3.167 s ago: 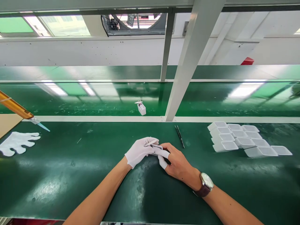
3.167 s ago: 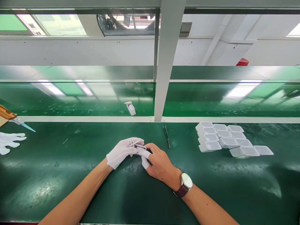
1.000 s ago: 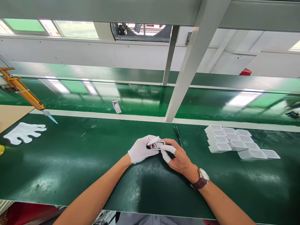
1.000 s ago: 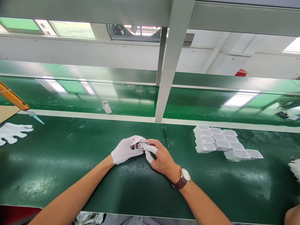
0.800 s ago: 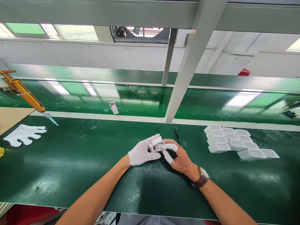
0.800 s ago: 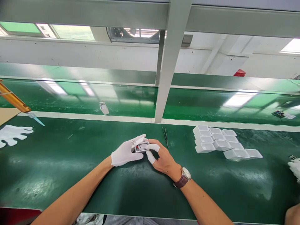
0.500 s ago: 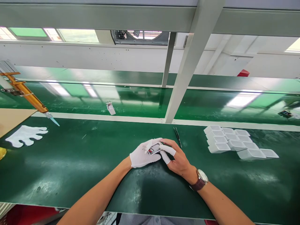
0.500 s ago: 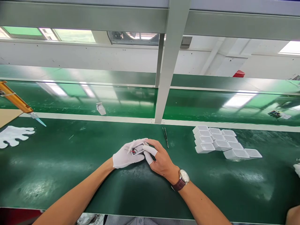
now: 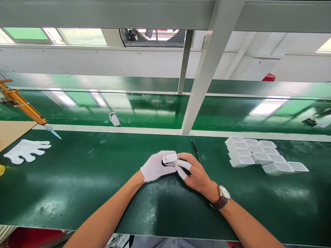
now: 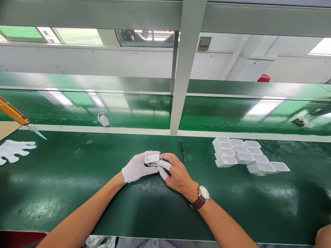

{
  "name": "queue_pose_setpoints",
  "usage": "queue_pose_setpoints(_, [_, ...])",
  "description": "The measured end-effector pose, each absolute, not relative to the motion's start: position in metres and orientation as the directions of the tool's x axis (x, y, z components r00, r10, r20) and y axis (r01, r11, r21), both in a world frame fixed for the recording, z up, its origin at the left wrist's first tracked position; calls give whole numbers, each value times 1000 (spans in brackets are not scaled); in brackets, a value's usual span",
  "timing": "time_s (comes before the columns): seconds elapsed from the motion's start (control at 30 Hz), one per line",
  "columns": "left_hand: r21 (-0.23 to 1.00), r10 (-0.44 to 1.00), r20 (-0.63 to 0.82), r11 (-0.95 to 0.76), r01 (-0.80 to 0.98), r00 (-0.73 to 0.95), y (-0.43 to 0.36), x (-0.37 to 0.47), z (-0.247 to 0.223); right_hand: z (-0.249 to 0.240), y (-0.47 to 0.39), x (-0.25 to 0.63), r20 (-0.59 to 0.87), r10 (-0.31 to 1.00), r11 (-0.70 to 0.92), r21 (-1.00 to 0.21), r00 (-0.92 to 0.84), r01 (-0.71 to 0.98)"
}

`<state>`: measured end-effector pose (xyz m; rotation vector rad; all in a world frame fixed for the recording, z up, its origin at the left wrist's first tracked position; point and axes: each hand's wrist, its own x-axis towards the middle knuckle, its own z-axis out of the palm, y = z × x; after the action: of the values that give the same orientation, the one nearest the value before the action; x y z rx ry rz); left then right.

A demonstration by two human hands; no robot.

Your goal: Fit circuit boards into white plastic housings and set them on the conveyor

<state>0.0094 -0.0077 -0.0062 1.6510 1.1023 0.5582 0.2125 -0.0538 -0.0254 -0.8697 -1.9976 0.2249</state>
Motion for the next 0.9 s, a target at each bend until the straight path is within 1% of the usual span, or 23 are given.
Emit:
queue_pose_setpoints(0.13, [923,834,-110,-115,366,540,-5,3,-5,-27,-54,212,654,687,705,-494,-316,509])
queue_pose_setpoints(0.23, [904,858,-72,-160,397,508,-8,5,-8,-27,-55,211,643,700,692,-503,-310,519])
queue_pose_setpoints(0.33, [842,901,20,-249,479,434,-11,11,-14,-27,-55,211,608,724,674,-521,-327,523])
queue_pose_setpoints(0.4, [777,901,72,-319,543,427,-9,13,-15,-27,-56,211,601,730,668,-527,-326,524])
queue_pose_setpoints(0.5, [668,899,98,-377,641,426,-3,10,-12,-26,-56,211,608,730,664,-526,-312,531])
queue_pose_setpoints(0.57, [640,910,78,-359,679,407,1,6,-7,-26,-56,211,598,738,655,-524,-313,544])
queue_pose_setpoints(0.63, [679,921,27,-303,669,390,2,2,-3,-25,-56,211,583,747,645,-521,-319,559])
queue_pose_setpoints(0.7, [760,927,-27,-225,610,375,2,1,-1,-25,-57,211,568,755,637,-518,-327,571])
queue_pose_setpoints(0.8, [888,934,-96,-75,454,343,-2,5,-4,-25,-57,211,558,761,630,-512,-332,584])
queue_pose_setpoints(0.9, [960,934,-168,84,265,314,-5,13,-8,-26,-57,210,561,757,632,-502,-334,591])
